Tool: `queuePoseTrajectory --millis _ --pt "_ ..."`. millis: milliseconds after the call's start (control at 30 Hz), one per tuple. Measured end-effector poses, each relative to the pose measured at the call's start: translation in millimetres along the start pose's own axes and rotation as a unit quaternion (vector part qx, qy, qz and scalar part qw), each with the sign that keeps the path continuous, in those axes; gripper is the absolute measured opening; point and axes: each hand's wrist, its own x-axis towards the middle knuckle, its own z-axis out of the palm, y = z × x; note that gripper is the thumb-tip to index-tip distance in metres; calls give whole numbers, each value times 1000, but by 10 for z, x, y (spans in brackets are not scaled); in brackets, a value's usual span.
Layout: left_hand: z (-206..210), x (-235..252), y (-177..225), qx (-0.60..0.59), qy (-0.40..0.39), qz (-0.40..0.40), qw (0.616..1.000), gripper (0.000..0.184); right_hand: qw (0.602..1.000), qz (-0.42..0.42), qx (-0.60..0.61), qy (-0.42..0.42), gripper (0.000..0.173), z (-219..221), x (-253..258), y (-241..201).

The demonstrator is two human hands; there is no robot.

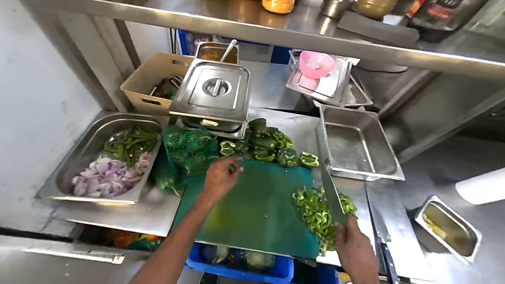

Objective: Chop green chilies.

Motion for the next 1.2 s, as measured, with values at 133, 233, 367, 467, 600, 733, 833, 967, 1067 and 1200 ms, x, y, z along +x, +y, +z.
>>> queuePoseTrajectory --millis 133,233,367,467,600,733,833,967,1067,1200 --pt "520 428 255 67 -65 49 994 36 999 30 37 -6 34 23 -227 63" --pt "837 636 476 90 -62 65 992 39 992 41 107 45 33 136 -484 190" --pt "1094 1193 543 183 6 125 975 49 971 83 214 63 26 290 -775 372" --pt "1184 1533 611 247 -73 207 944 70 945 148 284 67 35 334 -1068 531" --pt "1368 1718 727 306 -211 248 895 60 918 206 318 116 37 333 -1369 766" --pt "1625 1679 687 403 -250 251 844 77 902 238 335 132 34 354 -1551 944" --pt "1619 1698 686 390 -243 238 856 80 903 243 328 134 32 382 -1592 957" --pt "1554 1698 771 392 -237 251 853 49 901 242 337 131 34 406 -1581 868" --pt "1410 1675 812 418 -236 208 852 46 903 230 339 131 34 392 -1555 799" --pt "1417 1627 1001 418 -225 178 862 56 905 223 337 131 34 383 -1635 785"
